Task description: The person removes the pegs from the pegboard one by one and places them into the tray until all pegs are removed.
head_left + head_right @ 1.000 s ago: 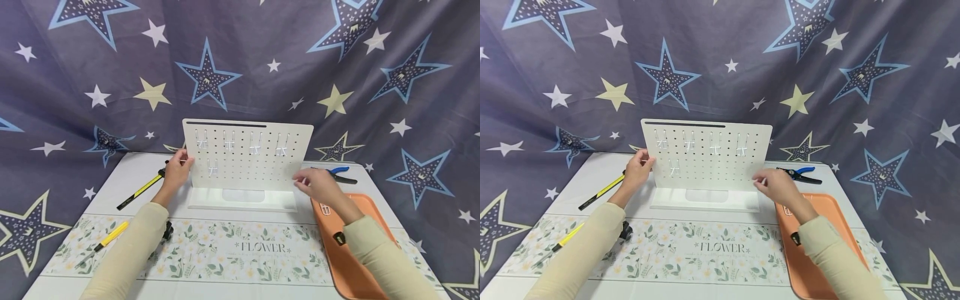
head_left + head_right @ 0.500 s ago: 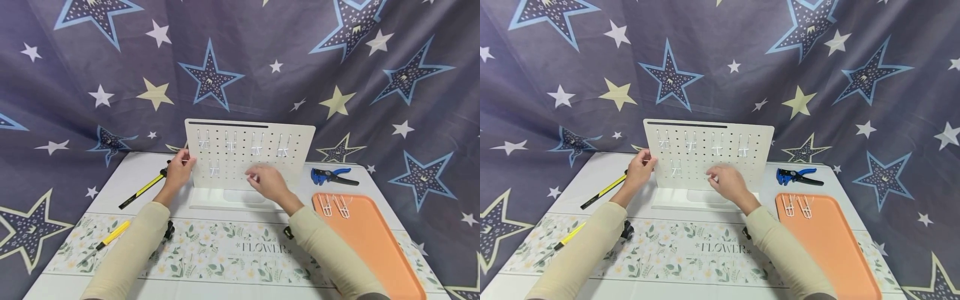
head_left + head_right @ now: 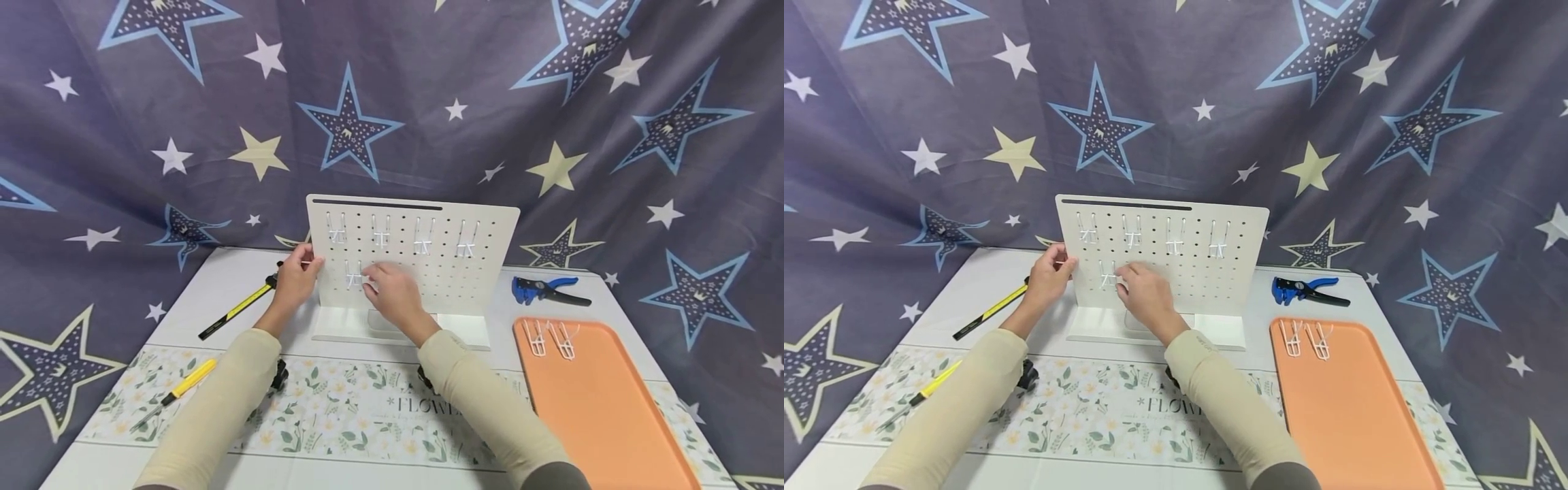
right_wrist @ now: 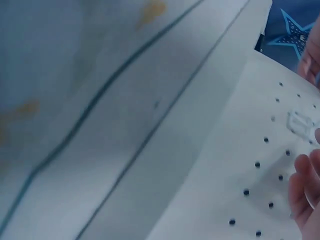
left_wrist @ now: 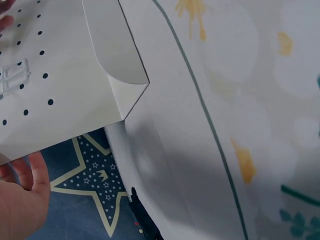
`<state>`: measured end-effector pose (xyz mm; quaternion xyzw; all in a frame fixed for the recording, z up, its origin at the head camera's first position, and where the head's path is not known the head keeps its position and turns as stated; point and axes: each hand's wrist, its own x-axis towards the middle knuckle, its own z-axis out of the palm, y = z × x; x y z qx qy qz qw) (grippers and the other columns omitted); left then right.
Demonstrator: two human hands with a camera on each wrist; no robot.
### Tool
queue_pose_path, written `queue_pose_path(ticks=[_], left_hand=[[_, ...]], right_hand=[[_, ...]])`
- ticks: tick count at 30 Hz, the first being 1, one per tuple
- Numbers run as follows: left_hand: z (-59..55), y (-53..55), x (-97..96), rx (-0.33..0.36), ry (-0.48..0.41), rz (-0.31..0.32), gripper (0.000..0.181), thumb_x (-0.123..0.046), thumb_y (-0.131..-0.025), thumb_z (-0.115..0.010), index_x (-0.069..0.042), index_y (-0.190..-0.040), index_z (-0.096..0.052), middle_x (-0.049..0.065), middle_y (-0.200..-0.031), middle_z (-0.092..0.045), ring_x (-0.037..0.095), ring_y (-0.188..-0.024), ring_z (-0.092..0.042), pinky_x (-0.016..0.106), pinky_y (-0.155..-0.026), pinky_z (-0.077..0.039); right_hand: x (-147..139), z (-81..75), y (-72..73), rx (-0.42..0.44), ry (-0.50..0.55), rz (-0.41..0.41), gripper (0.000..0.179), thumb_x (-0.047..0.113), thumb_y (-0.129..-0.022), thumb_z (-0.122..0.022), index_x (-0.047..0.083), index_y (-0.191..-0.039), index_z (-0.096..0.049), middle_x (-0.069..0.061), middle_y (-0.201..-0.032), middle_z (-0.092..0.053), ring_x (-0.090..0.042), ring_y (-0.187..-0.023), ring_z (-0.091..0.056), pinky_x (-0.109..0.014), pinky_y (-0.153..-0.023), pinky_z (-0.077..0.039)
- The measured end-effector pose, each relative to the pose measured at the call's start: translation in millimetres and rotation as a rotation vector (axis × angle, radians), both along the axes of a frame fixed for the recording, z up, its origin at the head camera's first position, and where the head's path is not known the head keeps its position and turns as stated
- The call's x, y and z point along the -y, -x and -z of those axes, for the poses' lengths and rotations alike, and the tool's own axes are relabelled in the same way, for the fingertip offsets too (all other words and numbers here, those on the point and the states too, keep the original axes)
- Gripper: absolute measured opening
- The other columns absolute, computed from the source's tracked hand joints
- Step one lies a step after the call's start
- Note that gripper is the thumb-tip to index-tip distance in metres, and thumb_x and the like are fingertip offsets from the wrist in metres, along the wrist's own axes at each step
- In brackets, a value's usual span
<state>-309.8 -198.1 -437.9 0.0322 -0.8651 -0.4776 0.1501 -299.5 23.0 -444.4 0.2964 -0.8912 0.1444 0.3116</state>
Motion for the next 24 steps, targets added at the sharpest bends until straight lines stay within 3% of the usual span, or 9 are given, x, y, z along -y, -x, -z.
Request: queue_pose_path(ticks=[6, 15, 24], left_hand=[[-0.4, -0.4, -0.2, -0.006, 0.002, -0.007, 0.026, -0.022, -0.104, -0.058, -0.009, -0.126, -0.059, 0.014, -0.115, -0.064, 0.028, -0.099, -0.063, 0.030, -0.078, -0.049], [-2.5, -3.1, -3.2, -0.006, 0.005, -0.007, 0.026, -0.021, -0.104, -0.058, -0.008, -0.126, -0.059, 0.015, -0.115, -0.064, 0.028, -0.098, -0.064, 0.032, -0.077, -0.051], [-0.9, -3.1, -1.6, -0.012, 0.006, 0.000, 0.026, -0.022, -0.105, -0.057, -0.009, -0.127, -0.059, 0.014, -0.115, -0.064, 0.027, -0.096, -0.063, 0.029, -0.076, -0.049]], right_hand=[[17, 8.2, 2.5, -0.066, 0.010, -0.006, 0.022, 0.022, -0.089, -0.078, 0.020, -0.110, -0.073, 0.005, -0.104, -0.076, -0.010, -0.082, -0.070, -0.021, -0.061, -0.053], [27, 14.3, 1.7, -0.056, 0.039, 0.060, 0.014, 0.019, -0.091, -0.076, 0.021, -0.104, -0.075, 0.006, -0.098, -0.073, -0.009, -0.082, -0.068, -0.022, -0.063, -0.054], [31, 16.9, 4.9, -0.125, 0.047, 0.092, 0.009, 0.020, -0.090, -0.077, 0.022, -0.099, -0.076, 0.007, -0.093, -0.072, -0.009, -0.078, -0.069, -0.022, -0.059, -0.053]])
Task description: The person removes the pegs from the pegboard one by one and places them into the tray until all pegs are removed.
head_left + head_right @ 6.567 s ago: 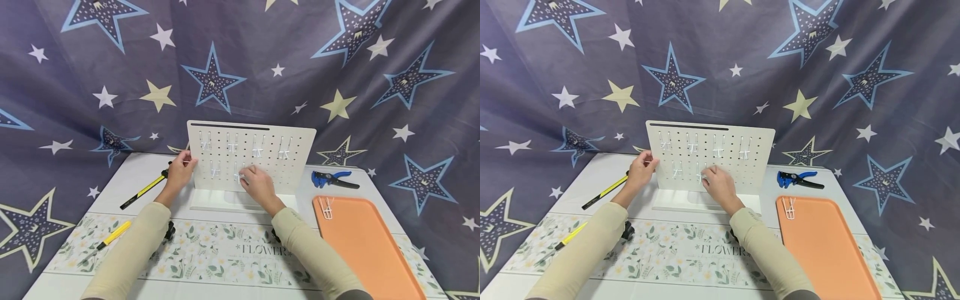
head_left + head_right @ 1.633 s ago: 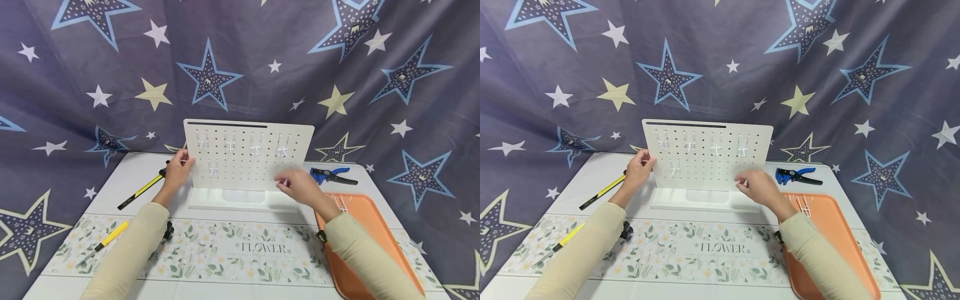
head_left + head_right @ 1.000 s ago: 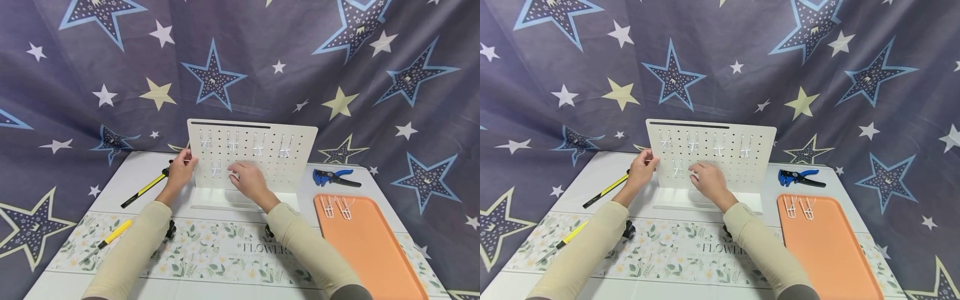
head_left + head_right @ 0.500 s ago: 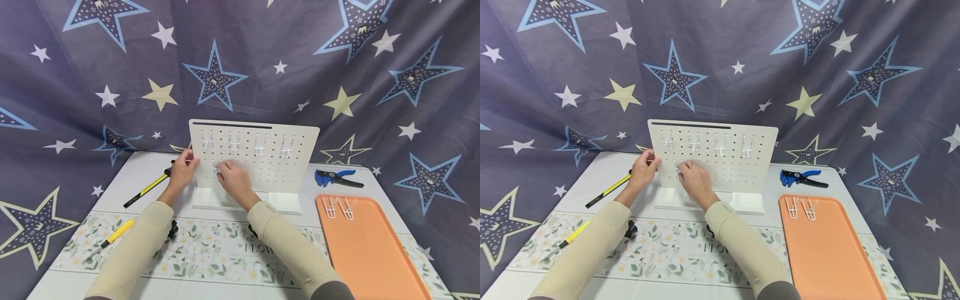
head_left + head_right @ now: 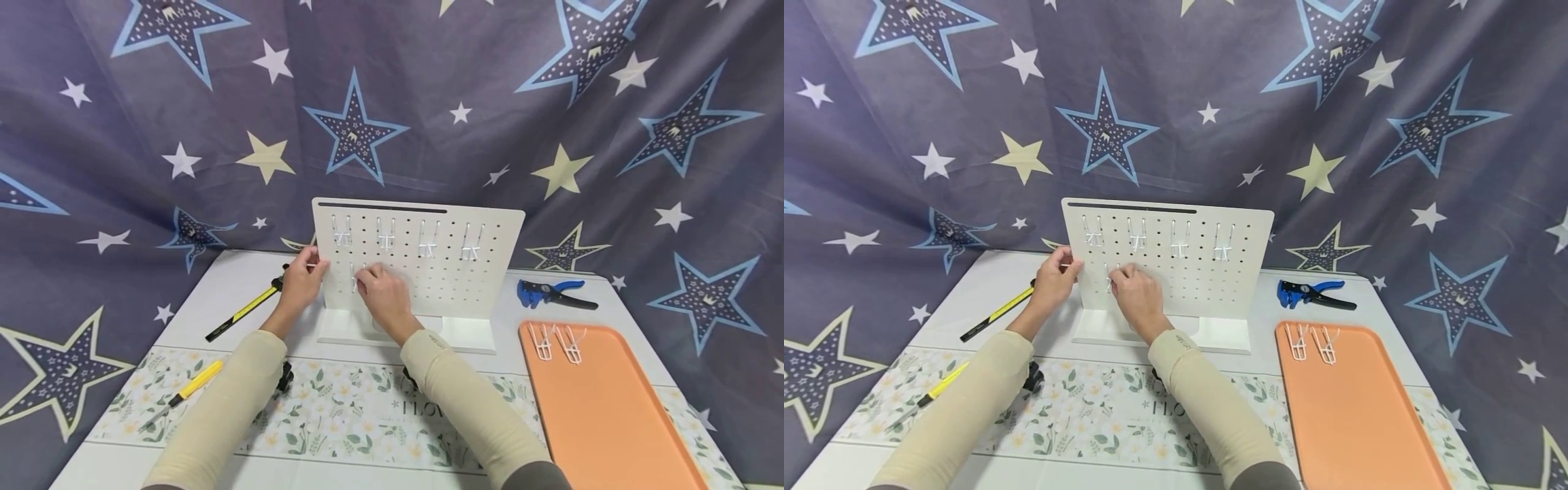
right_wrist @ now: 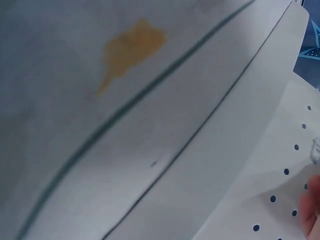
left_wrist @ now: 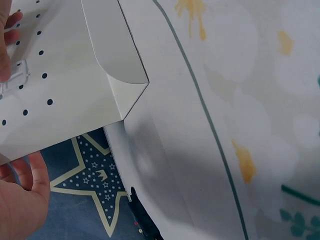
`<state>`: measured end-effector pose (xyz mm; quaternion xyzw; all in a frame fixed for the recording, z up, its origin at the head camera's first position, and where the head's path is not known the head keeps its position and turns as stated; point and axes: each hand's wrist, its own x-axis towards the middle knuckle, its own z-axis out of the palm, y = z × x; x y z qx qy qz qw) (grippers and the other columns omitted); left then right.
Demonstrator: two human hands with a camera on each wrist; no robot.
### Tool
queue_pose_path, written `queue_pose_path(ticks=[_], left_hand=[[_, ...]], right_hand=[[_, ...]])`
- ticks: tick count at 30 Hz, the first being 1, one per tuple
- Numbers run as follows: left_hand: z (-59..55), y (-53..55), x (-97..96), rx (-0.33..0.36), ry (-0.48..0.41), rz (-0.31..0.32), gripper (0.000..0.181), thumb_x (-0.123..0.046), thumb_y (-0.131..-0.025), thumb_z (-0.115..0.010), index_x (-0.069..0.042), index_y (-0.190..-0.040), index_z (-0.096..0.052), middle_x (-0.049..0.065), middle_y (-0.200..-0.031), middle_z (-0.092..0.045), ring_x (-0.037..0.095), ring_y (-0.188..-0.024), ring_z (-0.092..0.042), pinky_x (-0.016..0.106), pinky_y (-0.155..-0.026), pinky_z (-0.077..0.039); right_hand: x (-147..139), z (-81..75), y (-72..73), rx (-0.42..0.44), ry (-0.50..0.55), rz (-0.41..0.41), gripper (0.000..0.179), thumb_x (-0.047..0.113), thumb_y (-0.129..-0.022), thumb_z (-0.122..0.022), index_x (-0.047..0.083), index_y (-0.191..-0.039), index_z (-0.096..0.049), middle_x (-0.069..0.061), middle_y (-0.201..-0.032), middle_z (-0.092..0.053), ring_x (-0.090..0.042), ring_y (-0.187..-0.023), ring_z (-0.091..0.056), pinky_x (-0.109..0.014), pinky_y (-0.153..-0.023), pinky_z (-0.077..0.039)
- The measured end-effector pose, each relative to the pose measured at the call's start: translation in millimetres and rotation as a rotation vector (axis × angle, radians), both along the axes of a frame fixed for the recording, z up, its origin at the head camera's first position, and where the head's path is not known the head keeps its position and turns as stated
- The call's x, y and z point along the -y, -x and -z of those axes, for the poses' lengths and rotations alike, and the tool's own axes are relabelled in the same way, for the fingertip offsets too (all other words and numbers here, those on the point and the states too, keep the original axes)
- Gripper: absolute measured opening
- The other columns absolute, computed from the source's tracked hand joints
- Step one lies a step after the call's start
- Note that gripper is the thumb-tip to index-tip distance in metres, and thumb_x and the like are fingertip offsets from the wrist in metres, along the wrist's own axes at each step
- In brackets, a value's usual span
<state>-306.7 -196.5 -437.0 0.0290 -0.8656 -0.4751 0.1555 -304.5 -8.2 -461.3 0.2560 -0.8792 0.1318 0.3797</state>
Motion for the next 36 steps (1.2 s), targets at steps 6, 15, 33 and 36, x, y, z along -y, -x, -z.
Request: queue_pose_path(ticks=[6, 15, 33, 36], left_hand=[[0.6, 0.8, -0.5, -0.017, 0.002, -0.003, 0.025, -0.020, -0.104, -0.058, -0.008, -0.126, -0.059, 0.015, -0.113, -0.065, 0.027, -0.094, -0.063, 0.029, -0.074, -0.050], [-0.6, 0.2, -3.1, -0.020, -0.002, -0.002, 0.026, -0.020, -0.104, -0.058, -0.009, -0.127, -0.060, 0.015, -0.113, -0.066, 0.026, -0.093, -0.064, 0.028, -0.073, -0.049], [1.2, 1.7, -0.3, -0.011, -0.012, -0.007, 0.025, -0.021, -0.103, -0.058, -0.009, -0.125, -0.059, 0.015, -0.113, -0.065, 0.026, -0.092, -0.062, 0.029, -0.074, -0.048], [1.4, 1.9, -0.6, -0.007, -0.012, -0.007, 0.025, -0.022, -0.104, -0.058, -0.010, -0.125, -0.059, 0.015, -0.114, -0.065, 0.026, -0.094, -0.062, 0.028, -0.075, -0.049]], right_hand=[[-2, 0.2, 1.2, -0.026, -0.003, -0.002, 0.010, 0.021, -0.089, -0.078, 0.024, -0.098, -0.076, 0.008, -0.092, -0.072, -0.009, -0.076, -0.069, -0.024, -0.057, -0.053], [-4, -3.2, -3.3, -0.081, 0.021, -0.041, 0.009, 0.020, -0.088, -0.078, 0.024, -0.096, -0.076, 0.007, -0.092, -0.072, -0.010, -0.068, -0.068, -0.023, -0.053, -0.051], [-62, -30.8, -30.4, 0.129, -0.024, -0.025, 0.007, 0.023, -0.088, -0.079, 0.025, -0.095, -0.076, 0.008, -0.091, -0.072, -0.009, -0.069, -0.066, -0.023, -0.051, -0.048], [-80, -35.1, -37.1, 0.187, -0.034, -0.030, 0.008, 0.022, -0.088, -0.078, 0.024, -0.096, -0.076, 0.007, -0.094, -0.074, -0.011, -0.074, -0.067, -0.025, -0.057, -0.052]])
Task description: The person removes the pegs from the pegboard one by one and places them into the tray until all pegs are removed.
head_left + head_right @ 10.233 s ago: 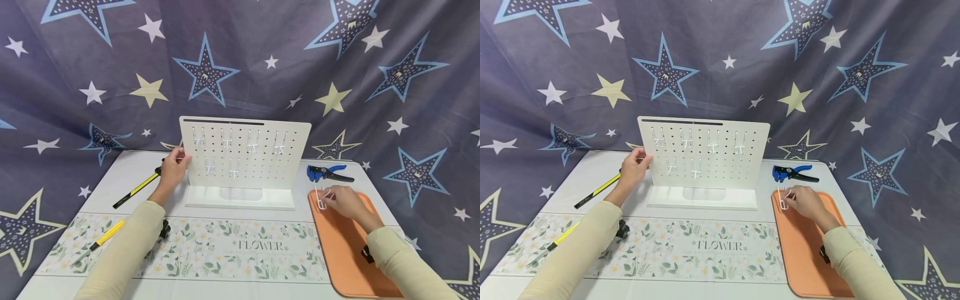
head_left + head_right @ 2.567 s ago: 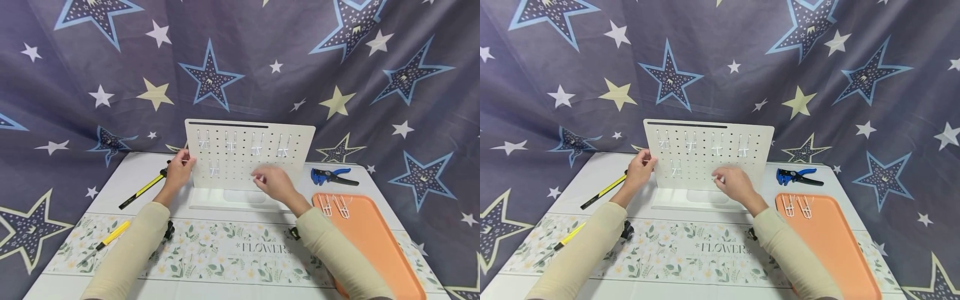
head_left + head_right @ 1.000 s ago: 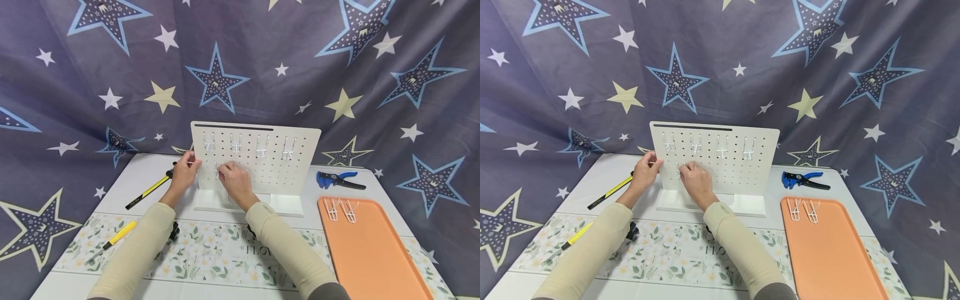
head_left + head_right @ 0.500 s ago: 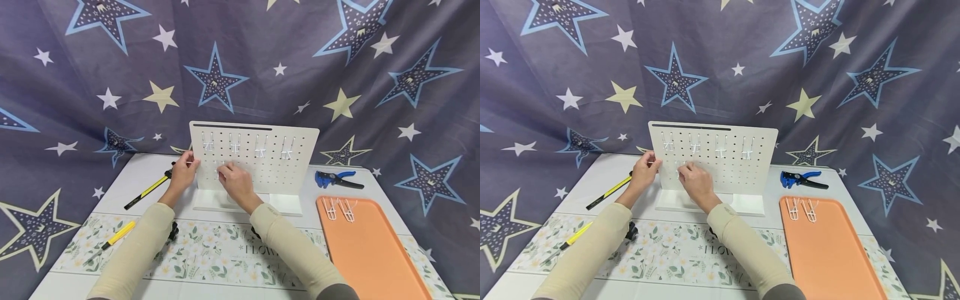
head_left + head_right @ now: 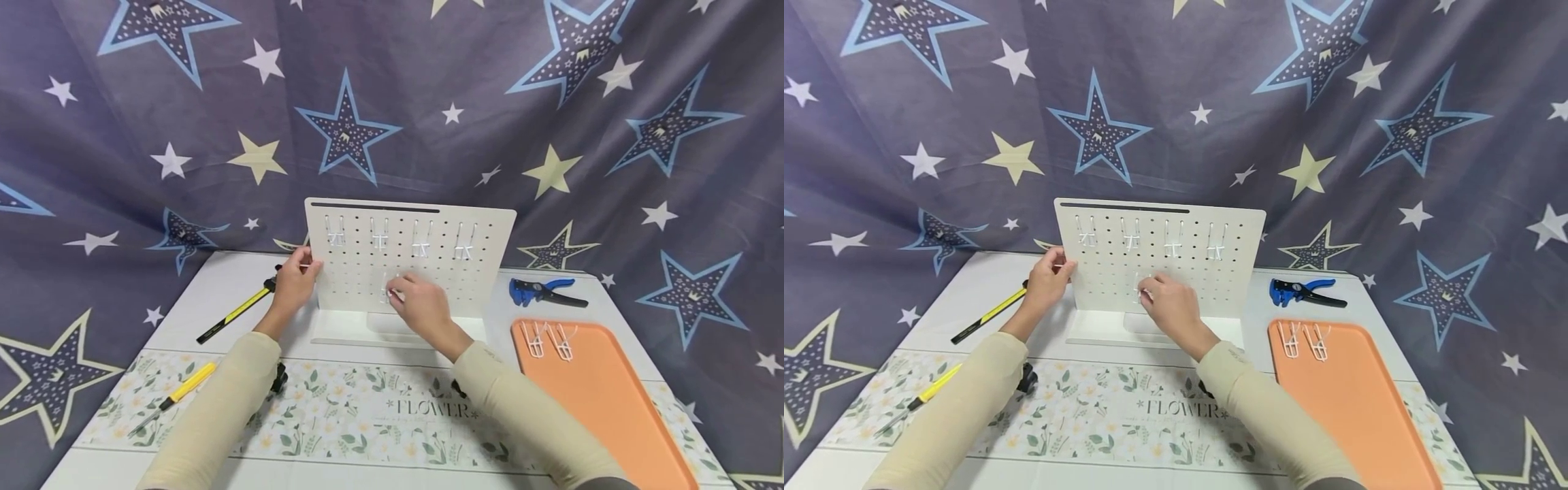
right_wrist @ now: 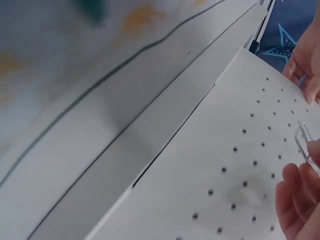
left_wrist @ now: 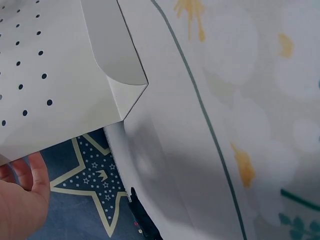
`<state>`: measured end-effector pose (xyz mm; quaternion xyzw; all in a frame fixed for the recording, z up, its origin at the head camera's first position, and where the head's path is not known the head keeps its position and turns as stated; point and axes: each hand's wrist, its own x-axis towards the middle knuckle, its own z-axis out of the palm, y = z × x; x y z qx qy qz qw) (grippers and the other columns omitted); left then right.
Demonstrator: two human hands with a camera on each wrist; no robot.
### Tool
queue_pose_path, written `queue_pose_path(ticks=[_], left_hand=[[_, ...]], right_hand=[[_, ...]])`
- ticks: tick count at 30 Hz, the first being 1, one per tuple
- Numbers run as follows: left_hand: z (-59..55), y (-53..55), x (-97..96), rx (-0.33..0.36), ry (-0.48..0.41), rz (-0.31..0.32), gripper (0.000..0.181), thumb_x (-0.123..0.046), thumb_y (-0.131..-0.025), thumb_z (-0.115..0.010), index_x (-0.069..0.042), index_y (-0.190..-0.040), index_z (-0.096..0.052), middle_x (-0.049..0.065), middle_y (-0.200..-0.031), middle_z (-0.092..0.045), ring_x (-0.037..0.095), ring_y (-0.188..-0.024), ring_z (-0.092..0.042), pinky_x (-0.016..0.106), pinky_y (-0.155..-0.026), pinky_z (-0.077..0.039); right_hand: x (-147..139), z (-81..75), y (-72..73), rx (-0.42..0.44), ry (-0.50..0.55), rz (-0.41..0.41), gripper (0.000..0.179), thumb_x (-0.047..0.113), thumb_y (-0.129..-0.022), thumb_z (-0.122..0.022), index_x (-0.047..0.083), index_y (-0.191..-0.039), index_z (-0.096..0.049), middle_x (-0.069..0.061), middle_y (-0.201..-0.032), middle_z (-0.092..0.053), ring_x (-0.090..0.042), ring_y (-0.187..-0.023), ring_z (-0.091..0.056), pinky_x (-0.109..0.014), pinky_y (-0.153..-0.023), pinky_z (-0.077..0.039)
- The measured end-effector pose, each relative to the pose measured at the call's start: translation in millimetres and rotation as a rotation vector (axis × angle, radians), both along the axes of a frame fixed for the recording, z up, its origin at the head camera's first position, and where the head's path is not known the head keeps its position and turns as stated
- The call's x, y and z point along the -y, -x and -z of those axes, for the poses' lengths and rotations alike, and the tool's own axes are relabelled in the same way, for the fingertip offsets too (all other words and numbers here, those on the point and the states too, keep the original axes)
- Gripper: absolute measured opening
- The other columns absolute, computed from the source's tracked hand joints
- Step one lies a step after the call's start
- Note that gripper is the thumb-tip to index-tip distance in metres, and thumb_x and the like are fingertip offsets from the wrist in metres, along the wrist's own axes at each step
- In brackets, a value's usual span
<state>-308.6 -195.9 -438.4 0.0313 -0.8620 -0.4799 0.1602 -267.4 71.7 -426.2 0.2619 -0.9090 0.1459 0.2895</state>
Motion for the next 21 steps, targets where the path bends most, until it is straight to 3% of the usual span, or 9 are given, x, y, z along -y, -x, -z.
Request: queue_pose_path(ticks=[4, 12, 17, 21], left_hand=[[-0.4, -0.3, -0.3, 0.002, 0.000, 0.008, 0.026, -0.022, -0.104, -0.056, -0.009, -0.127, -0.059, 0.016, -0.114, -0.065, 0.026, -0.095, -0.062, 0.026, -0.075, -0.049], [-0.9, -0.3, 0.4, -0.008, -0.013, 0.015, 0.026, -0.021, -0.104, -0.056, -0.008, -0.127, -0.059, 0.016, -0.114, -0.066, 0.026, -0.094, -0.062, 0.027, -0.075, -0.048], [-0.2, 0.2, 0.6, -0.011, -0.012, 0.020, 0.026, -0.021, -0.104, -0.057, -0.008, -0.126, -0.060, 0.016, -0.113, -0.066, 0.024, -0.093, -0.062, 0.027, -0.074, -0.049], [-0.1, -0.3, 1.3, -0.014, -0.007, 0.024, 0.025, -0.021, -0.104, -0.057, -0.008, -0.126, -0.059, 0.016, -0.113, -0.066, 0.023, -0.091, -0.062, 0.026, -0.073, -0.048]], right_hand=[[-28, -1.2, -6.0, 0.043, 0.018, -0.012, 0.007, 0.020, -0.088, -0.078, 0.022, -0.094, -0.076, 0.005, -0.095, -0.076, -0.012, -0.077, -0.070, -0.027, -0.062, -0.055], [-85, -7.7, -17.5, 0.121, 0.059, -0.025, 0.007, 0.016, -0.087, -0.077, 0.018, -0.093, -0.076, 0.000, -0.091, -0.075, -0.013, -0.070, -0.071, -0.029, -0.063, -0.057], [-120, -15.7, -23.6, 0.213, 0.096, -0.002, 0.005, 0.015, -0.089, -0.076, 0.015, -0.093, -0.076, -0.003, -0.091, -0.077, -0.014, -0.069, -0.070, -0.030, -0.063, -0.059], [-150, -22.3, -25.4, 0.225, 0.128, 0.036, 0.004, 0.013, -0.089, -0.076, 0.013, -0.093, -0.077, -0.005, -0.086, -0.077, -0.015, -0.067, -0.070, -0.029, -0.061, -0.058]])
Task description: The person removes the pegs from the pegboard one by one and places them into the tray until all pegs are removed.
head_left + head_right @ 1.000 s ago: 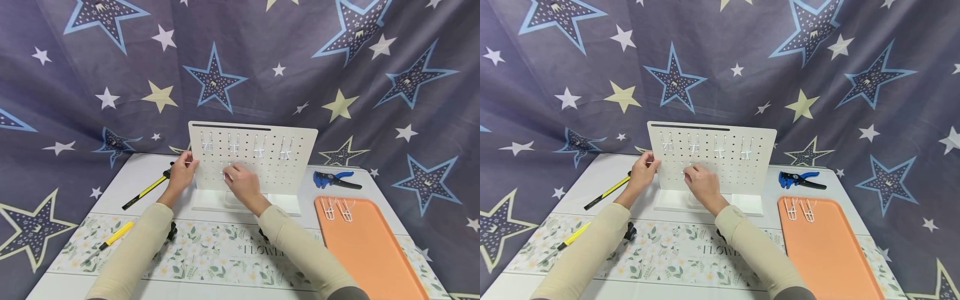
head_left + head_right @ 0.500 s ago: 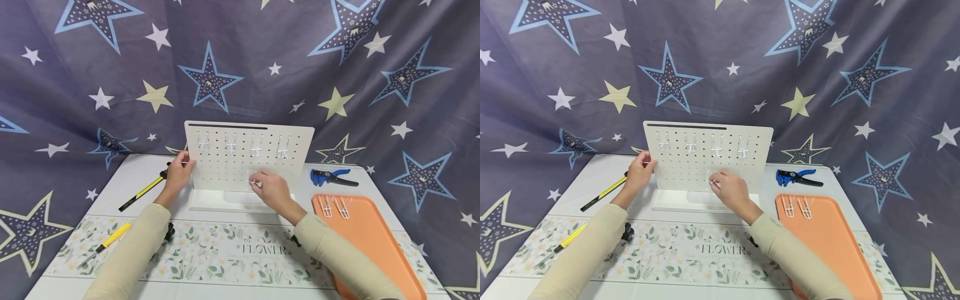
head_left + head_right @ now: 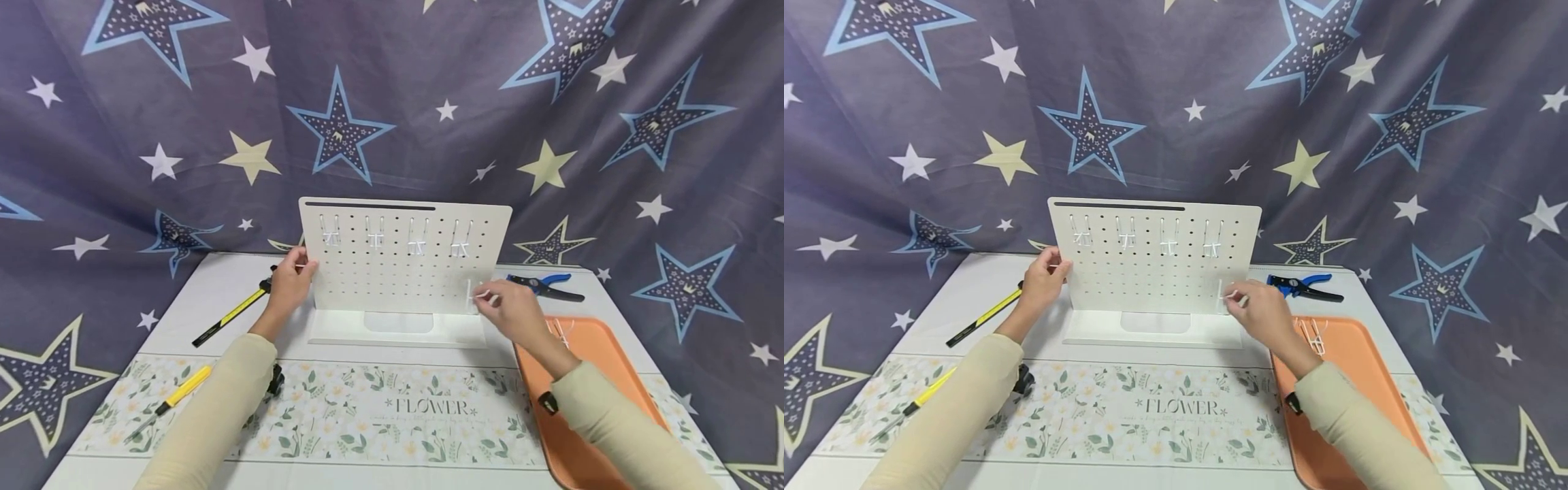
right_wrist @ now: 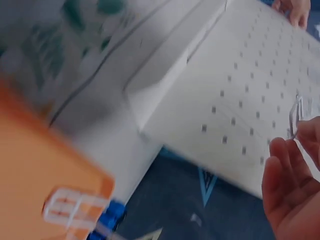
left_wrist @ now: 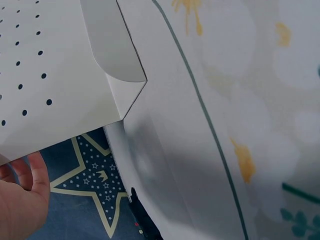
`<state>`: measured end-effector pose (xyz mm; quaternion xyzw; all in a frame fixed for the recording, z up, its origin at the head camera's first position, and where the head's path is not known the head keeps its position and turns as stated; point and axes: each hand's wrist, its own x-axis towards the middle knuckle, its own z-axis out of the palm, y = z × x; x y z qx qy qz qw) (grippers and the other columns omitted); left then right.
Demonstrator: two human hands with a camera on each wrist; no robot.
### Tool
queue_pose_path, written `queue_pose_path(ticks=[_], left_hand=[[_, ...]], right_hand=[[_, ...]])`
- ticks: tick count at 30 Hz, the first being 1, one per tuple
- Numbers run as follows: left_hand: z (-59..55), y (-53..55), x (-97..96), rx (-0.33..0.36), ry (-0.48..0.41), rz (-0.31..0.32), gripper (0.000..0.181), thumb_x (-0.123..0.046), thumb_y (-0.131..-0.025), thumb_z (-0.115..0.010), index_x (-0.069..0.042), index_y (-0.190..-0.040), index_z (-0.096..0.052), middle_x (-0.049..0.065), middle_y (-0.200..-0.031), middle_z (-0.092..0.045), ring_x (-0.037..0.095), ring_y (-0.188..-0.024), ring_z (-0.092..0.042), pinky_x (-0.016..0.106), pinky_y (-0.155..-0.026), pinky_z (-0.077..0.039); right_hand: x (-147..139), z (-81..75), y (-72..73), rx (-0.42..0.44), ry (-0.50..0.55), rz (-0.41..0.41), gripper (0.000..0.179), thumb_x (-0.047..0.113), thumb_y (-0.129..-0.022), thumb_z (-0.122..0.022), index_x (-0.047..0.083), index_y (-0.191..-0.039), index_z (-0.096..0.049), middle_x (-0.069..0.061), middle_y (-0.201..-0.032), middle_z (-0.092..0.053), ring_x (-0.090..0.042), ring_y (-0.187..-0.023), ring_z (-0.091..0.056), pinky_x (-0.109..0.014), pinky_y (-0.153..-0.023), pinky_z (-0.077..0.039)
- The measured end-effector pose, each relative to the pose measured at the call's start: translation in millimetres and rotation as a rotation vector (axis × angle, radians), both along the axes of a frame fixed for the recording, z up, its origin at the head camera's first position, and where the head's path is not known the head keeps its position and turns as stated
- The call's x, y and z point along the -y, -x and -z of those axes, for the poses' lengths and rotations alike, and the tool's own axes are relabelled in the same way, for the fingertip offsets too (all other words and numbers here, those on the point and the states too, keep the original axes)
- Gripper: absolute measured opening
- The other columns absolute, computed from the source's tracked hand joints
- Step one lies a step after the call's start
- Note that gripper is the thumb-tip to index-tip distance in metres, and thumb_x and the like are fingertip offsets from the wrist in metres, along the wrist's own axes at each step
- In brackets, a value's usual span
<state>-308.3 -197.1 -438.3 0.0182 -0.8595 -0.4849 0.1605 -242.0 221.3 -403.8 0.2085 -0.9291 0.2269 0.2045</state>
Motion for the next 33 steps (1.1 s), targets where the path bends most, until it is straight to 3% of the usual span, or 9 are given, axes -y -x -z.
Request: queue_pose_path(ticks=[7, 16, 28, 33], left_hand=[[-0.4, 0.1, 0.0, 0.008, 0.002, -0.001, 0.026, -0.021, -0.104, -0.057, -0.008, -0.126, -0.059, 0.016, -0.115, -0.067, 0.025, -0.093, -0.063, 0.026, -0.073, -0.049], [-1.2, -0.1, -1.5, 0.011, 0.002, -0.007, 0.026, -0.021, -0.104, -0.058, -0.009, -0.126, -0.059, 0.016, -0.114, -0.067, 0.023, -0.090, -0.062, 0.025, -0.072, -0.048], [0.1, 1.2, -2.0, 0.020, 0.013, -0.005, 0.026, -0.023, -0.105, -0.056, -0.009, -0.127, -0.058, 0.015, -0.116, -0.066, 0.026, -0.095, -0.063, 0.029, -0.074, -0.049], [0.7, 0.6, -2.3, 0.024, 0.018, -0.010, 0.026, -0.023, -0.105, -0.056, -0.009, -0.127, -0.058, 0.014, -0.115, -0.066, 0.025, -0.093, -0.062, 0.029, -0.074, -0.048]], right_hand=[[-52, -14.5, 0.7, -0.017, 0.032, 0.072, 0.005, 0.012, -0.086, -0.078, 0.013, -0.091, -0.078, -0.004, -0.078, -0.077, -0.012, -0.062, -0.066, -0.026, -0.056, -0.048], [-132, -16.9, 7.8, -0.033, -0.084, 0.108, 0.005, 0.011, -0.088, -0.073, 0.013, -0.088, -0.078, -0.003, -0.079, -0.077, -0.019, -0.067, -0.071, -0.033, -0.063, -0.054], [-213, 16.4, 7.6, 0.079, -0.168, 0.146, 0.007, 0.016, -0.086, -0.076, 0.010, -0.088, -0.077, -0.004, -0.077, -0.076, -0.005, -0.064, -0.064, -0.031, -0.060, -0.047], [-227, 33.0, 6.5, 0.204, -0.195, 0.137, 0.004, 0.017, -0.087, -0.074, 0.015, -0.088, -0.077, 0.001, -0.078, -0.075, -0.002, -0.067, -0.062, -0.028, -0.061, -0.047]])
